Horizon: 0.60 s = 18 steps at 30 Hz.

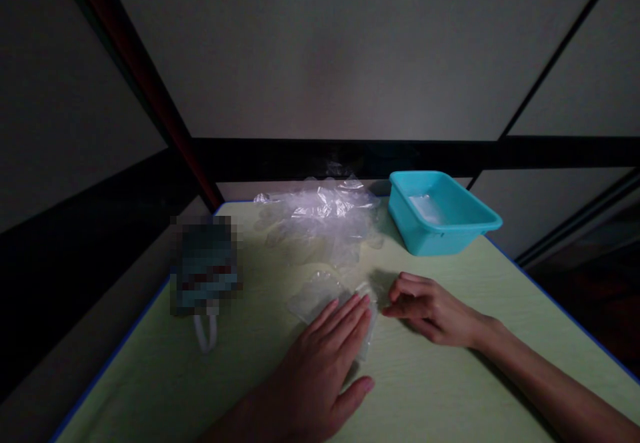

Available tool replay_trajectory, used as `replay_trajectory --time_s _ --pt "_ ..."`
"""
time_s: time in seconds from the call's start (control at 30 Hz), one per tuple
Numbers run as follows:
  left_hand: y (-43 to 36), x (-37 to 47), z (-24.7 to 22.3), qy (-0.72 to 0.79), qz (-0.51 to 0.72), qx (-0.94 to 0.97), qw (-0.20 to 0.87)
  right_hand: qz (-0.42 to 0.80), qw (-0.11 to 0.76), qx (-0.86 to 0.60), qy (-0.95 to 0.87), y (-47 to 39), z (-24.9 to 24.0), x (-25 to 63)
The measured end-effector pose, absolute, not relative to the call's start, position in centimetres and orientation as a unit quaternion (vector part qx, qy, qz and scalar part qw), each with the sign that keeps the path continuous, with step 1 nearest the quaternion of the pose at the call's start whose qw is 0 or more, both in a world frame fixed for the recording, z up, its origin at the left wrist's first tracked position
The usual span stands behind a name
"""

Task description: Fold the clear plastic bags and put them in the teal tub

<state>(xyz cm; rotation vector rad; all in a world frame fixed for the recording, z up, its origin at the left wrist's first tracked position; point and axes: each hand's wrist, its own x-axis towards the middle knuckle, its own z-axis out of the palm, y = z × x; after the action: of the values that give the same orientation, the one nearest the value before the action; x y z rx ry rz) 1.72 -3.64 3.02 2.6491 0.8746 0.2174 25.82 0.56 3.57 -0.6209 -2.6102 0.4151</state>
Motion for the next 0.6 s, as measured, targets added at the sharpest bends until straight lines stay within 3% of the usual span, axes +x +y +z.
replay_trajectory --time_s 0.37,0.6 --pt "-3.66 2.12 2.78 0.293 0.031 0.941 0.168 0.124 0.141 -0.235 -0.954 0.5 3.61 25.69" --pt "-3.61 2.08 2.87 0.289 0.042 0.94 0.176 0.121 0.171 -0.23 -0.95 0.41 3.51 25.78"
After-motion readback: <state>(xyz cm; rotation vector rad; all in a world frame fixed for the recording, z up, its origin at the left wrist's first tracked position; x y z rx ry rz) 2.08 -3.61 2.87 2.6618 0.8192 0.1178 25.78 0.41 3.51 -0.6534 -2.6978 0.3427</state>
